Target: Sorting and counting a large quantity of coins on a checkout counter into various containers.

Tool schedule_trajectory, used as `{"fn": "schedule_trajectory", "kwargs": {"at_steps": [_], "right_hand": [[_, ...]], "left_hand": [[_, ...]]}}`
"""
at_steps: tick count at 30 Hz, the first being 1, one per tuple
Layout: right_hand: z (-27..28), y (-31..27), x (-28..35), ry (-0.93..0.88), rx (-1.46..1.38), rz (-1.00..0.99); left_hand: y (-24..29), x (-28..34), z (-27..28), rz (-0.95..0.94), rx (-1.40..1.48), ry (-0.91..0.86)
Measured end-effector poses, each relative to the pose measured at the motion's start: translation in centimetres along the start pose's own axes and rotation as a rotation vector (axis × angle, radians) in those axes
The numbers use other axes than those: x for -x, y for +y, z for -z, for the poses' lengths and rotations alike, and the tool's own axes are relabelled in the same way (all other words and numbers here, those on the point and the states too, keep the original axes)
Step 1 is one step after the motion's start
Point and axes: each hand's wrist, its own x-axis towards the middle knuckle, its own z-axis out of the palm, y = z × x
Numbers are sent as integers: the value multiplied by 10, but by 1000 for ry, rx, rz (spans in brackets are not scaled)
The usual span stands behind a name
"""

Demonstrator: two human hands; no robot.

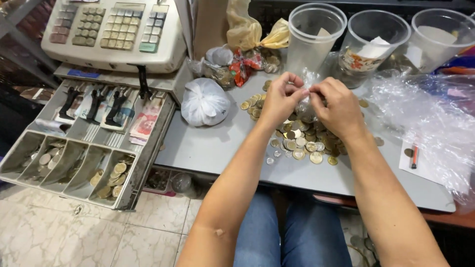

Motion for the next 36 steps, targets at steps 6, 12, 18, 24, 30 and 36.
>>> {"fn": "schedule_trajectory", "kwargs": {"at_steps": [6, 12, 18, 24, 30, 36], "right_hand": [[-6, -4, 2, -59, 195, -66], [-9, 10, 8, -78, 218, -94], [-7, 9, 9, -142, 231, -58], [-6, 8, 8, -194, 181, -76], [-8, 9, 7, -205, 173, -47], [-1, -5, 0, -130, 12, -96]], "left_hand": [[-5, -6, -3, -97, -365, 43], [-1, -3, -5, -262, -570, -9], [17, 7, -3, -211, -733, -95], [18, 3, -2, -248, -685, -59], [10, -1, -3, -202, -622, -10], [-6, -8, 0, -135, -482, 62]]}}
